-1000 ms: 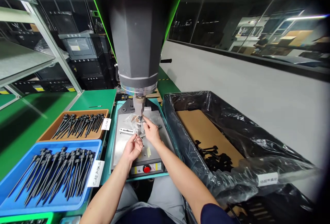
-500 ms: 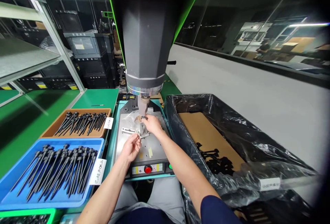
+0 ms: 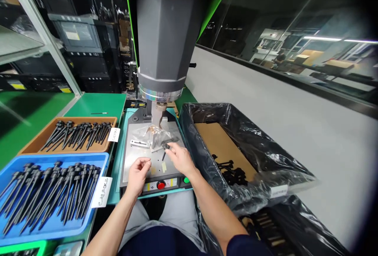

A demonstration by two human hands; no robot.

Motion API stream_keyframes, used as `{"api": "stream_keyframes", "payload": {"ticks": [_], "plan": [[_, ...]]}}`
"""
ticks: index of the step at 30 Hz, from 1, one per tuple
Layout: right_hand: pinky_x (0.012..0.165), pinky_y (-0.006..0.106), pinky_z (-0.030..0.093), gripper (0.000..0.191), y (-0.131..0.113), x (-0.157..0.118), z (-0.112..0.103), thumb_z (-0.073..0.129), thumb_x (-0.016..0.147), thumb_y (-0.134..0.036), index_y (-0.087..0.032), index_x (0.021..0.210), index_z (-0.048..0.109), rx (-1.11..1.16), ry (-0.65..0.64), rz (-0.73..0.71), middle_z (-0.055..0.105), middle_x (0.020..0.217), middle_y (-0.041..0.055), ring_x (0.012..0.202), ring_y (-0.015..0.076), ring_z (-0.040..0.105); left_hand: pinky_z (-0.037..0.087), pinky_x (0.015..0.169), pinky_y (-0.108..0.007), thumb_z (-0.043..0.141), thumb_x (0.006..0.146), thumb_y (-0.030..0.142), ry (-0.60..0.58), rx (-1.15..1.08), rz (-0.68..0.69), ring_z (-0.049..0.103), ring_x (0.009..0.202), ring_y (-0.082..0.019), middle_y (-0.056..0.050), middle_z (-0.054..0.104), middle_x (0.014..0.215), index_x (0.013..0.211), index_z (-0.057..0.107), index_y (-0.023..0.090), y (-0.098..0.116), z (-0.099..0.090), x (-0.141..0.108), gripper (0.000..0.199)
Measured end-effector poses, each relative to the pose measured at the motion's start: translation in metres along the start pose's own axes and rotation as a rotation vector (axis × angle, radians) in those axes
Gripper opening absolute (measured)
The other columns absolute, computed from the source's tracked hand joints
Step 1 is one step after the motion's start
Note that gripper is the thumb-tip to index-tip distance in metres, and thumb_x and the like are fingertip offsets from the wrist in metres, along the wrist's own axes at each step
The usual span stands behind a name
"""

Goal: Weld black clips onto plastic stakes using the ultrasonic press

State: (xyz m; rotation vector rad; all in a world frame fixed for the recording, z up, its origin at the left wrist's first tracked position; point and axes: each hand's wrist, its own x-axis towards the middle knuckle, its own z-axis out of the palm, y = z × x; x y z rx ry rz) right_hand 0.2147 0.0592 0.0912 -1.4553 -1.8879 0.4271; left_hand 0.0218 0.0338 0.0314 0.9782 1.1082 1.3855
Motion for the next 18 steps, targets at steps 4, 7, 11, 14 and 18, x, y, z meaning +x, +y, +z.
{"api": "stream_keyframes", "payload": {"ticks": [4,7,11,14,18], "plan": [[0.057,0.023,0.04,0.027,-0.005,-0.049,0.003,0.051,0.094,-0.033,-0.016,0.112,0.062,0.113,-0.001,-0.034,0.056,0.057,-0.0037,0.053,0.0136,0.053,0.05,0.075,-0.03,0.079,0.067,0.029,-0.196,0.133,0.114,0.059,0.085,-0.019,-0.008,0.066,0.103,0.094,0.074,0.021,0.011,0.012,-0.018,0.029],[0.059,0.023,0.041,0.029,-0.018,-0.065,0.006,0.049,0.096,-0.035,-0.015,0.112,0.063,0.099,0.019,-0.081,0.057,0.059,-0.0026,0.054,0.0137,0.054,0.048,0.085,-0.033,0.08,0.066,0.027,-0.247,0.145,0.111,0.059,0.089,-0.022,-0.008,0.067,0.102,0.09,0.075,0.022,0.015,0.023,-0.025,0.025],[0.062,0.024,0.044,0.03,-0.027,-0.073,0.012,0.048,0.097,-0.035,-0.015,0.113,0.064,0.077,0.041,-0.142,0.058,0.059,-0.0016,0.056,0.0137,0.055,0.044,0.091,-0.034,0.076,0.07,0.027,-0.23,0.141,0.136,0.059,0.089,-0.023,-0.008,0.066,0.09,0.078,0.074,0.022,0.015,0.025,-0.027,0.009],[0.063,0.024,0.046,0.031,-0.026,-0.075,0.021,0.052,0.096,-0.037,-0.016,0.113,0.065,0.098,0.086,-0.146,0.058,0.057,-0.0026,0.054,0.013,0.054,0.045,0.09,-0.035,0.076,0.07,0.028,-0.213,0.106,0.126,0.059,0.088,-0.023,-0.008,0.067,0.089,0.076,0.074,0.022,0.015,0.02,-0.027,0.008],[0.061,0.024,0.047,0.034,-0.02,-0.077,0.034,0.054,0.094,-0.036,-0.015,0.118,0.065,0.126,0.111,-0.126,0.056,0.054,-0.0037,0.051,0.0121,0.052,0.046,0.088,-0.035,0.071,0.077,0.028,-0.228,0.163,0.213,0.061,0.088,-0.023,-0.008,0.068,0.09,0.081,0.075,0.022,0.013,0.014,-0.028,0.008]]}}
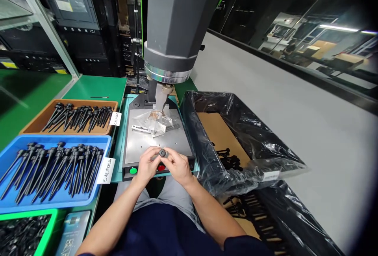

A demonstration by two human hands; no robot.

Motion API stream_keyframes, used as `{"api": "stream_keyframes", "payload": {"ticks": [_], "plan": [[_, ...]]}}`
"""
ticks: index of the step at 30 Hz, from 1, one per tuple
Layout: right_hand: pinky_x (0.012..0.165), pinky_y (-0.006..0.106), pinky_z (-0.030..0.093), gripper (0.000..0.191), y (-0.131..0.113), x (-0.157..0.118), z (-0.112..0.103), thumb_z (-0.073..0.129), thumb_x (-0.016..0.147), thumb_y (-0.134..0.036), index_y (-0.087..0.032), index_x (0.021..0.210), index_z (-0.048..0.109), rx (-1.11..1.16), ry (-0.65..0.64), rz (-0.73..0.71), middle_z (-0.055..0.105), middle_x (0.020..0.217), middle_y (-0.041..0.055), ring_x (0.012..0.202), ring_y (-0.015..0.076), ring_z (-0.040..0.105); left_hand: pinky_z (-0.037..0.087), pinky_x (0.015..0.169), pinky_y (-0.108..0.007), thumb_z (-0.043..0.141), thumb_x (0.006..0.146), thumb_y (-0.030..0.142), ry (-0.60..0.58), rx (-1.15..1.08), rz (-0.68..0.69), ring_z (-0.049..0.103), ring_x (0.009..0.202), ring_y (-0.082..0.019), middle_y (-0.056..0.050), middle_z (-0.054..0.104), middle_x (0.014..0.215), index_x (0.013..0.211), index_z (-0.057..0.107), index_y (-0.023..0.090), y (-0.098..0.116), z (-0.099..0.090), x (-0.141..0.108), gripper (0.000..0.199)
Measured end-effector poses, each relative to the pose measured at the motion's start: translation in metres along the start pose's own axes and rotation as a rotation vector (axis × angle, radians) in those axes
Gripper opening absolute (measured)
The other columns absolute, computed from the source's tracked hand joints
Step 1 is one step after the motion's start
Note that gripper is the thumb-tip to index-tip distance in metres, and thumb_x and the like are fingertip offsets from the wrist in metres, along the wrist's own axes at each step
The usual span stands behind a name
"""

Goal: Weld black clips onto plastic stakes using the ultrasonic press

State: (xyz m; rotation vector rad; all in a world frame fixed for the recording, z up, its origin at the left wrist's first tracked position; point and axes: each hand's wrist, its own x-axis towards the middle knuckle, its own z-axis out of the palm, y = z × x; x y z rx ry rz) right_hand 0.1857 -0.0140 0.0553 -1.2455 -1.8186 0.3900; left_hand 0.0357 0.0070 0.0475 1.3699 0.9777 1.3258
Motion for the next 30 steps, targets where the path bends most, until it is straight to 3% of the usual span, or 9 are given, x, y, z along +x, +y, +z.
{"api": "stream_keyframes", "payload": {"ticks": [4,13,16,20,30], "plan": [[0.061,0.024,0.047,0.036,0.002,-0.001,0.006,0.053,0.094,-0.034,-0.014,0.121,0.065,-0.038,-0.017,0.028,0.058,0.056,-0.002,0.052,0.0129,0.053,0.048,0.086,-0.035,0.067,0.08,0.027,0.0,0.048,0.047,0.062,0.087,-0.023,-0.008,0.069,0.09,0.083,0.075,0.023,-0.004,-0.001,-0.002,0.009],[0.058,0.024,0.042,0.028,-0.005,0.002,0.008,0.051,0.093,-0.03,-0.017,0.107,0.071,-0.01,-0.029,0.076,0.054,0.056,-0.0018,0.052,0.0133,0.05,0.048,0.086,-0.035,0.069,0.08,0.031,0.012,0.053,0.002,0.062,0.087,-0.022,-0.007,0.069,0.092,0.085,0.076,0.023,-0.01,-0.001,-0.005,0.011],[0.057,0.024,0.04,0.026,-0.006,0.004,0.008,0.054,0.091,-0.032,-0.017,0.103,0.071,0.027,-0.032,0.124,0.051,0.053,-0.0037,0.05,0.0124,0.047,0.049,0.076,-0.03,0.072,0.077,0.035,-0.009,-0.024,-0.108,0.06,0.076,-0.019,-0.005,0.068,0.083,0.081,0.075,0.02,-0.015,0.0,-0.006,0.015],[0.05,0.023,0.038,0.025,-0.005,0.005,0.009,0.057,0.088,-0.034,-0.016,0.099,0.071,0.187,-0.087,0.293,0.049,0.048,-0.0057,0.044,0.011,0.044,0.045,0.061,-0.026,0.076,0.072,0.042,-0.079,-0.217,-0.331,0.055,0.06,-0.014,-0.001,0.064,0.066,0.077,0.071,0.016,-0.015,-0.001,-0.006,0.027],[0.043,0.022,0.038,0.037,0.001,0.002,0.013,0.062,0.081,-0.045,-0.013,0.098,0.07,0.558,-0.15,0.585,0.056,0.054,-0.002,0.044,0.0109,0.048,0.047,0.071,-0.026,0.075,0.076,0.038,-0.289,-0.475,-0.513,0.063,0.07,-0.015,-0.007,0.071,0.077,0.088,0.071,0.011,-0.006,-0.011,-0.01,0.03]]}}
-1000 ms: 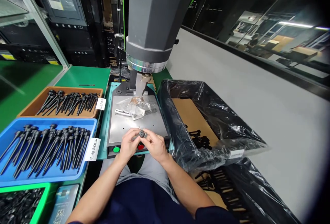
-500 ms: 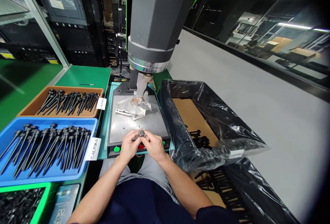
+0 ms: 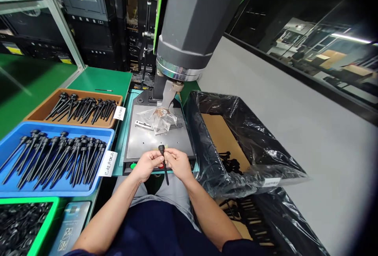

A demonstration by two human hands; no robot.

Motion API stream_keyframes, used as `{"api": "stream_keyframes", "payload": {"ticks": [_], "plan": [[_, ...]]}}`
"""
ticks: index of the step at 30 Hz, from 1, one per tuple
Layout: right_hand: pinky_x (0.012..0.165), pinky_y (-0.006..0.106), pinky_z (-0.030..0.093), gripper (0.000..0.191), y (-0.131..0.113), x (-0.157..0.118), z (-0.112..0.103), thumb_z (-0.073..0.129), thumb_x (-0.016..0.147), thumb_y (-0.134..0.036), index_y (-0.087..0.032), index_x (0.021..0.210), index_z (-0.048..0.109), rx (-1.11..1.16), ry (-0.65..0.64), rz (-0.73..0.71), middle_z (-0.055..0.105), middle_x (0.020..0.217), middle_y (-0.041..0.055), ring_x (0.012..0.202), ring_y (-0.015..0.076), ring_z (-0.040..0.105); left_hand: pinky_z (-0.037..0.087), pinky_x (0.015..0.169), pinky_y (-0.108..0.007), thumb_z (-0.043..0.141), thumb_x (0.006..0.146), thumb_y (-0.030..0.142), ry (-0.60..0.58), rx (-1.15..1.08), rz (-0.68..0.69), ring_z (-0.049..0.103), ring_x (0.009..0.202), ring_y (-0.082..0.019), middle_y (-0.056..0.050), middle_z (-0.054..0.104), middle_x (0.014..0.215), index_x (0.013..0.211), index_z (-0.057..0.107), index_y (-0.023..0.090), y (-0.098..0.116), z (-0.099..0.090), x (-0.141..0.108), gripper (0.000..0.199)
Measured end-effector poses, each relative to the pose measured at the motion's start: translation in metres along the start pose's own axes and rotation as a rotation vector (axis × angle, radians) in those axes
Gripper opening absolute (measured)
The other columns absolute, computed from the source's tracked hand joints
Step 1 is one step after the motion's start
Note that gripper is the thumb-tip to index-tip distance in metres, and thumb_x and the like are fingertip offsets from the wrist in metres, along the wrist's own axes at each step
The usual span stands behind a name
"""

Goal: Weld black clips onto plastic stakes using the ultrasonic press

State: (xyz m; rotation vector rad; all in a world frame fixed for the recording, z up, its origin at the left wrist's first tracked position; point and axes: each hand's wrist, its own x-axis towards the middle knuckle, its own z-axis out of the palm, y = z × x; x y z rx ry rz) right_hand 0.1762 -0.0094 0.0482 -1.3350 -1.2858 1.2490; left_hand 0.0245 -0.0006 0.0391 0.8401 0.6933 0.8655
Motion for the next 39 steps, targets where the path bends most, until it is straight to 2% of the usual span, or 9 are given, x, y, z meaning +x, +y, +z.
{"api": "stream_keyframes", "payload": {"ticks": [7,9,12,15,21,24,29,33,39], "plan": [[0.044,0.02,0.041,0.037,0.006,-0.009,-0.007,0.066,0.08,-0.051,-0.015,0.087,0.066,0.018,0.076,0.013,0.06,0.059,-0.0003,0.048,0.0105,0.052,0.049,0.074,-0.026,0.077,0.075,0.032,-0.006,-0.169,-0.057,0.066,0.076,-0.016,-0.009,0.073,0.085,0.096,0.072,0.011,0.002,-0.005,-0.005,0.03],[0.043,0.02,0.042,0.041,0.012,-0.017,-0.01,0.064,0.081,-0.055,-0.014,0.082,0.064,0.039,-0.039,0.064,0.063,0.063,0.0025,0.052,0.012,0.056,0.05,0.073,-0.026,0.077,0.075,0.031,0.003,-0.195,-0.052,0.066,0.075,-0.015,-0.009,0.072,0.084,0.095,0.072,0.01,0.002,-0.007,-0.006,0.029],[0.044,0.021,0.046,0.045,0.018,-0.03,-0.011,0.06,0.084,-0.059,-0.014,0.085,0.064,0.173,-0.322,0.214,0.068,0.074,0.0078,0.06,0.0159,0.064,0.05,0.069,-0.024,0.078,0.075,0.028,0.01,-0.238,-0.048,0.067,0.074,-0.015,-0.01,0.073,0.086,0.097,0.072,0.01,0.003,-0.008,-0.007,0.03],[0.046,0.021,0.047,0.042,0.021,-0.04,-0.008,0.064,0.083,-0.054,-0.013,0.092,0.065,0.254,-0.407,0.269,0.069,0.074,0.0078,0.059,0.0155,0.065,0.051,0.069,-0.023,0.078,0.075,0.027,0.015,-0.267,-0.044,0.067,0.076,-0.014,-0.012,0.073,0.092,0.101,0.071,0.011,0.004,-0.008,-0.007,0.032],[0.049,0.022,0.046,0.033,0.026,-0.048,0.002,0.07,0.079,-0.048,-0.016,0.087,0.063,0.139,-0.196,0.156,0.067,0.071,0.0037,0.06,0.0139,0.059,0.051,0.071,-0.022,0.078,0.075,0.028,0.128,-0.266,0.097,0.069,0.085,-0.016,-0.012,0.073,0.105,0.111,0.067,0.015,0.002,-0.006,-0.005,0.039],[0.053,0.023,0.046,0.025,0.032,-0.05,0.006,0.067,0.08,-0.042,-0.018,0.081,0.06,0.041,-0.148,0.114,0.064,0.071,0.002,0.063,0.0144,0.057,0.049,0.068,-0.021,0.078,0.075,0.027,0.149,-0.217,0.137,0.069,0.085,-0.016,-0.012,0.073,0.105,0.112,0.067,0.016,0.001,-0.008,-0.006,0.041],[0.054,0.023,0.044,0.016,0.046,-0.048,0.009,0.062,0.083,-0.035,-0.019,0.08,0.06,-0.174,-0.032,-0.045,0.058,0.07,-0.0008,0.058,0.0126,0.051,0.051,0.075,-0.027,0.077,0.075,0.029,0.111,-0.115,0.165,0.069,0.09,-0.02,-0.013,0.074,0.105,0.114,0.069,0.016,0.0,-0.009,-0.011,0.042],[0.054,0.024,0.046,0.015,0.05,-0.041,0.008,0.06,0.086,-0.035,-0.019,0.087,0.061,-0.283,0.054,-0.14,0.063,0.082,0.0027,0.06,0.0141,0.057,0.051,0.085,-0.035,0.078,0.074,0.028,0.049,-0.061,0.204,0.068,0.097,-0.024,-0.013,0.074,0.107,0.116,0.069,0.017,0.001,-0.008,-0.016,0.044],[0.064,0.028,0.051,0.017,0.046,-0.03,0.006,0.06,0.09,-0.037,-0.02,0.089,0.063,-0.405,0.139,-0.301,0.066,0.086,0.0044,0.071,0.0177,0.062,0.052,0.081,-0.033,0.079,0.072,0.028,0.0,0.002,0.221,0.067,0.088,-0.02,-0.011,0.074,0.104,0.115,0.071,0.019,0.004,-0.006,-0.02,0.044]]}}
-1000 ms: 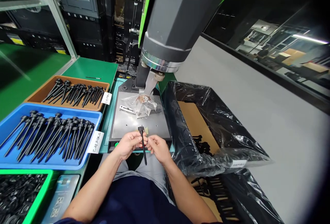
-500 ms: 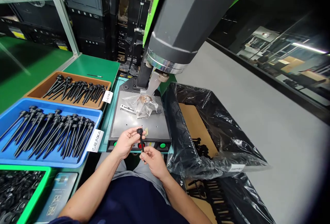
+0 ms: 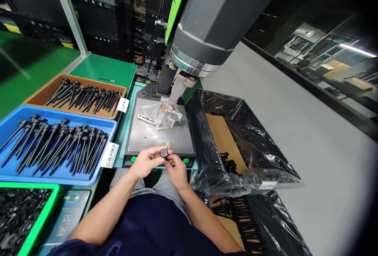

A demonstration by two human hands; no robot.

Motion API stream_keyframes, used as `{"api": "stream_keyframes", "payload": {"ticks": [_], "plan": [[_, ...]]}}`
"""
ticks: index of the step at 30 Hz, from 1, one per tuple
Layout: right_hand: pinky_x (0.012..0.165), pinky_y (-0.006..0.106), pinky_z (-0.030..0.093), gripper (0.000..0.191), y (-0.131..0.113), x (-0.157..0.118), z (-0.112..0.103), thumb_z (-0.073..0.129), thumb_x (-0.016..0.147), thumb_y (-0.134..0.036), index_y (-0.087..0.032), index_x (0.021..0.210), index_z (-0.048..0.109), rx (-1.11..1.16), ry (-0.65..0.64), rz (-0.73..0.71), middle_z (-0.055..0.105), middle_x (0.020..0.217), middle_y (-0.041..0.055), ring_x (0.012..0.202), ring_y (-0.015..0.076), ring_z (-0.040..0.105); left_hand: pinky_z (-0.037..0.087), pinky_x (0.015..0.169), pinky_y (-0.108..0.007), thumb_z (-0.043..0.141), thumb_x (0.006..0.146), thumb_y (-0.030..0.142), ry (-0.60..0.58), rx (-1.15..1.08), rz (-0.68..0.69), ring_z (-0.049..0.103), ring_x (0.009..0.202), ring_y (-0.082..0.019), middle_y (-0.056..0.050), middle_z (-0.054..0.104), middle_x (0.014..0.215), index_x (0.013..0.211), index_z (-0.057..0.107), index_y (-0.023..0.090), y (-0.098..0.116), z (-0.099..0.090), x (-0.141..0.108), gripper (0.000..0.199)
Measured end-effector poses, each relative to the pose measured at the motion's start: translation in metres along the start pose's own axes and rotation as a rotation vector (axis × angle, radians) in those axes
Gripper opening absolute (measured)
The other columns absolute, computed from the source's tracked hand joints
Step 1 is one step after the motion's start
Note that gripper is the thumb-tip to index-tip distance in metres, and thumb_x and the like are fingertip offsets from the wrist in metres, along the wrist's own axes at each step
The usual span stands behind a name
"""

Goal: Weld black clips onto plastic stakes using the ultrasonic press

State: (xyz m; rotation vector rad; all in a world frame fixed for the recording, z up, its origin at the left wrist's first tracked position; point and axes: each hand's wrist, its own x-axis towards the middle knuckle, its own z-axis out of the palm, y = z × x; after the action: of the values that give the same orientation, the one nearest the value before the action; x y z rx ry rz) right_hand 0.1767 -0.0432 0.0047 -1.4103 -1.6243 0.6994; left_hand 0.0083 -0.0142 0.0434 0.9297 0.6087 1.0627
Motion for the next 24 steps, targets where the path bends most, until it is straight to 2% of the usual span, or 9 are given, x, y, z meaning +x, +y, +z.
{"api": "stream_keyframes", "payload": {"ticks": [5,8,15,20,24], "plan": [[0.068,0.03,0.05,0.017,0.0001,0.0074,0.0007,0.059,0.091,-0.037,-0.021,0.09,0.063,-0.029,0.006,-0.019,0.067,0.087,0.006,0.079,0.0205,0.062,0.052,0.075,-0.031,0.079,0.072,0.027,0.017,0.03,0.019,0.064,0.073,-0.016,-0.007,0.074,0.087,0.113,0.072,0.019,0.0027,0.001,-0.0022,0.043],[0.07,0.032,0.05,0.018,0.0015,0.0093,0.0021,0.058,0.091,-0.038,-0.021,0.092,0.064,-0.034,-0.011,-0.012,0.068,0.089,0.007,0.081,0.0218,0.062,0.052,0.075,-0.033,0.08,0.071,0.028,0.032,0.021,0.017,0.063,0.072,-0.017,-0.006,0.073,0.08,0.113,0.072,0.018,0.0034,0.0012,-0.0031,0.044],[0.071,0.032,0.049,0.016,0.006,0.0097,0.0075,0.059,0.091,-0.037,-0.022,0.09,0.064,-0.041,-0.005,-0.002,0.068,0.087,0.006,0.08,0.0218,0.063,0.053,0.081,-0.035,0.078,0.073,0.028,0.042,0.026,0.016,0.067,0.085,-0.021,-0.009,0.075,0.096,0.116,0.07,0.019,0.0019,-0.0013,-0.0023,0.045],[0.068,0.031,0.049,0.014,0.007,0.0098,0.0091,0.06,0.09,-0.034,-0.022,0.087,0.063,-0.085,0.03,-0.039,0.068,0.085,0.0057,0.078,0.0212,0.062,0.049,0.096,-0.04,0.076,0.076,0.027,0.039,0.025,0.025,0.065,0.107,-0.025,-0.011,0.072,0.112,0.12,0.068,0.02,0.0006,-0.0034,-0.002,0.045],[0.07,0.032,0.048,0.013,0.0078,0.0119,0.0098,0.058,0.091,-0.031,-0.021,0.085,0.063,-0.145,0.047,-0.069,0.067,0.083,0.006,0.078,0.0214,0.06,0.048,0.098,-0.041,0.076,0.076,0.027,0.045,0.011,0.009,0.064,0.11,-0.026,-0.012,0.071,0.115,0.121,0.067,0.018,-0.0015,-0.0049,-0.0014,0.046]]}}
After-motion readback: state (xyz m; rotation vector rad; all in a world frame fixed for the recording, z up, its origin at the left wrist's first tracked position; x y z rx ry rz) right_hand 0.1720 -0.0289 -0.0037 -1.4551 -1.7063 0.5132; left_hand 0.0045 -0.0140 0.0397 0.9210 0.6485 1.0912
